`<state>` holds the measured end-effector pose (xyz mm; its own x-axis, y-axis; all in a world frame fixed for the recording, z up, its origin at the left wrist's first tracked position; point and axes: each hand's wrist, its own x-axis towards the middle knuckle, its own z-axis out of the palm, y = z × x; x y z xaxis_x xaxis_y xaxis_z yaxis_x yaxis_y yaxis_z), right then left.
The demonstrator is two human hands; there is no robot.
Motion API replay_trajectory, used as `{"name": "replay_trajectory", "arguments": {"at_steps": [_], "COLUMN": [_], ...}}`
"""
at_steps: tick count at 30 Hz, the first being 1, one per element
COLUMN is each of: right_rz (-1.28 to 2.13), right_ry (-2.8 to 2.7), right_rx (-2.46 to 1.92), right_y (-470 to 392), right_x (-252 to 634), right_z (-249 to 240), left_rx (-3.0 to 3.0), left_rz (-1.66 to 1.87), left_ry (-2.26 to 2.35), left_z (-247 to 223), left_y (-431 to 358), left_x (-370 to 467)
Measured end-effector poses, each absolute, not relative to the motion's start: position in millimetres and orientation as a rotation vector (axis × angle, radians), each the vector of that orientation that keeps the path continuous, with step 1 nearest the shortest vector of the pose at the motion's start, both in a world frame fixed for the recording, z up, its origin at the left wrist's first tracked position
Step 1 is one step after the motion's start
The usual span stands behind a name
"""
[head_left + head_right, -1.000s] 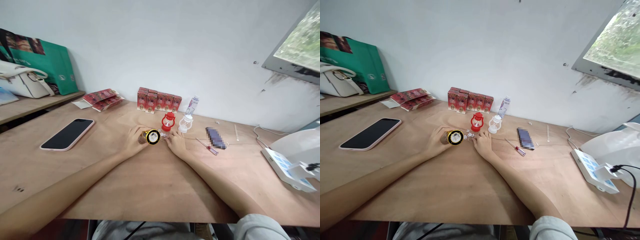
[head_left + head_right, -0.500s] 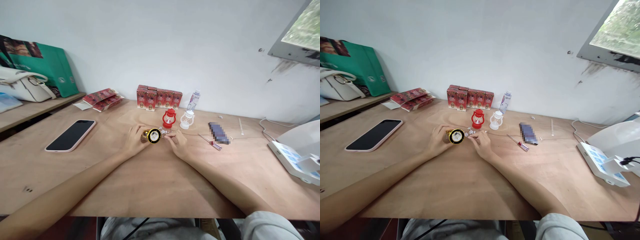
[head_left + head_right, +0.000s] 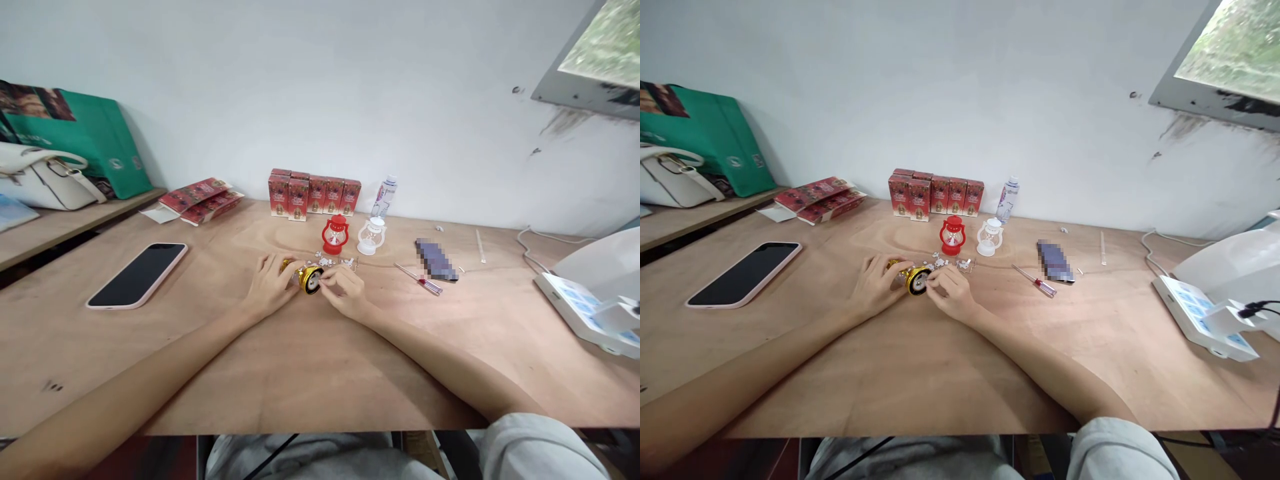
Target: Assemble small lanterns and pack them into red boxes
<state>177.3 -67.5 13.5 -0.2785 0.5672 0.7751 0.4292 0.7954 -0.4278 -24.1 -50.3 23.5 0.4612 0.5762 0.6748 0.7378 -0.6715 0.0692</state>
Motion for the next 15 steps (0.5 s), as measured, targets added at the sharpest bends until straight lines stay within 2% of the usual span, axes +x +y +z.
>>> {"name": "replay_trajectory", "arguments": {"at_steps": [9,12,15], "right_rz": [0.089,0.357,0.946], "right_ry": [-1.954,-1.704,-1.322], "right_rx": [-0.819,-0.943,-0.977], "right_y": [-73.0,-76.8,-78.8], "right_x": [176.1,168.3,154.0], "right_z": [22.0,20.3,17.5], "left_rx": [-2.457,-2.393,-2.432], "left_rz": [-1.071,-1.173,-1.303], "left_ry": [-1.210,-1.262,-1.292], "left_z": [23.7,26.7,34.0], "left_y": [-51.2,-51.0,-51.2], "left_x": [-23.6,-23.4,-24.6]}}
